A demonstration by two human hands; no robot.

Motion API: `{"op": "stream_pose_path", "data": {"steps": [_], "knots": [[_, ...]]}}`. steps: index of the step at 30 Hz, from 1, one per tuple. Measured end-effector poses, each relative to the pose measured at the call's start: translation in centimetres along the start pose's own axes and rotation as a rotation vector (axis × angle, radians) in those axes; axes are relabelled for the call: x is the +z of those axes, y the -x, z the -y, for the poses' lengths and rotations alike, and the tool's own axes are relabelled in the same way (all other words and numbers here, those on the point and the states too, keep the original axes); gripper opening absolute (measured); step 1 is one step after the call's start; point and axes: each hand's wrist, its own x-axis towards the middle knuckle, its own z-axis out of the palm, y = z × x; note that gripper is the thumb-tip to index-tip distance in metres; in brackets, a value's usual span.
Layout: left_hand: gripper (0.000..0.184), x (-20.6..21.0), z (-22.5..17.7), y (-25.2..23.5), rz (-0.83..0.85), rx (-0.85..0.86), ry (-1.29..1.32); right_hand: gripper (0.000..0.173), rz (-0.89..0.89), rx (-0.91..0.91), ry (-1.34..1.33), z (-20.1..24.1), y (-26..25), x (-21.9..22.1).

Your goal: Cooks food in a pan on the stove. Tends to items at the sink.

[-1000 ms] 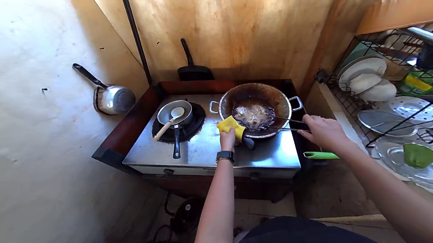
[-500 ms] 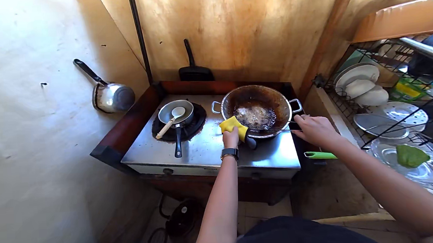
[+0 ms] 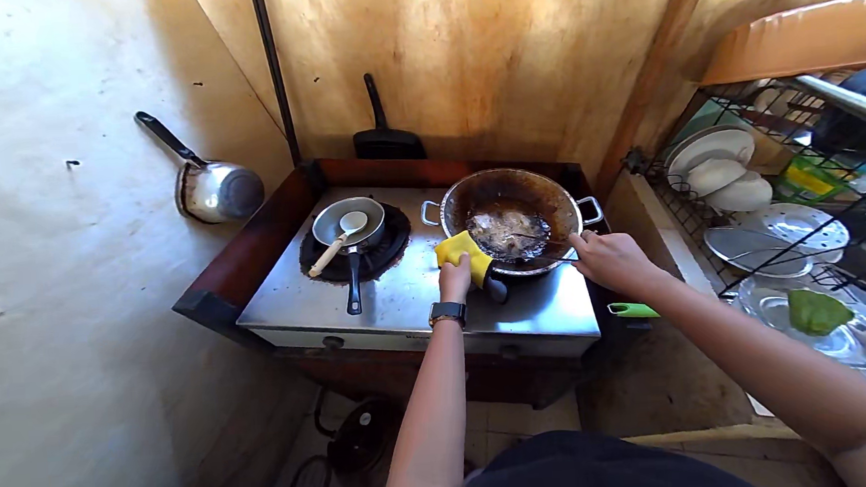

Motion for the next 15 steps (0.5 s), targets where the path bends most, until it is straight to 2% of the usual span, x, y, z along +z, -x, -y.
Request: {"op": "stream_pose_path", "data": {"steps": [4,8,12,15], "knots": [[0.052,-5.0,-0.3,-0.3,-0.110,0.086,0.076,0.037,-0.014,-0.009,0.021,0.0,0.2,-0.8],[0.062,-8.7,-1.1,-4.7,-0.162,0.142,0.041,0.039,0.037,-0.002,0.041,0.3,0.3,-1.5],[0.067,-9.0,-3.8,-9.1,-0.189,0.126,-0.110,0.038,0.080,0.026,0.032,1.2,0.5,-2.1],[0.065,-8.2,-5.3,-11.3,-0.116,0.135,-0.209,0.035,0.077,0.027,0.051,1.9,0.1,-1.8]]}}
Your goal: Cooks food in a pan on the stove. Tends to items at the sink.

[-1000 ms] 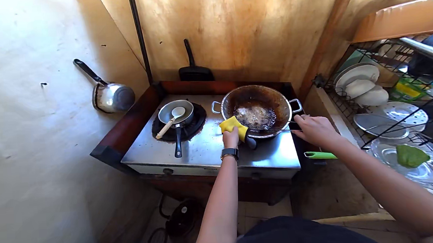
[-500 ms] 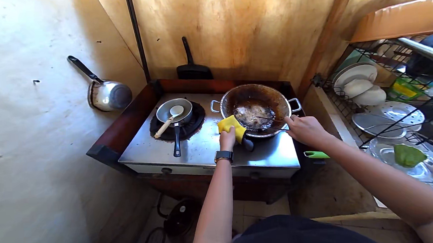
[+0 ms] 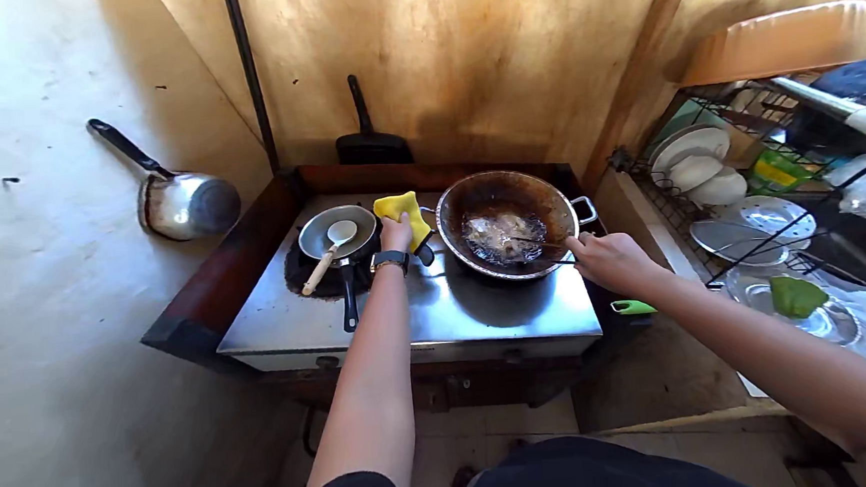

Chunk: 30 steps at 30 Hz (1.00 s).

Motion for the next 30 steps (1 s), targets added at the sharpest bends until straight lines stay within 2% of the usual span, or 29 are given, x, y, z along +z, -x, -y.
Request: {"op": "stream_pose_path", "data": {"steps": [6,20,24,30], "knots": [[0.060,0.6,-0.6,-3.3,0.269,0.024,-0.215,0.032,0.029,0.003,0.002,0.8,-1.7,0.7],[0.052,1.1,0.3,-5.1,0.336,0.053,-0.206,0.034,0.019,0.026,-0.042,1.4,-2.2,1.4],[0.052,1.0,0.2,-5.2,0.332,0.051,-0.197,0.036,0.021,0.000,-0.050,0.5,-1.5,1.2],[0.055,0.1,1.0,-5.7,0.340,0.061,-0.170,0.036,0.037,0.050,-0.095,1.6,-2.1,0.9]]}}
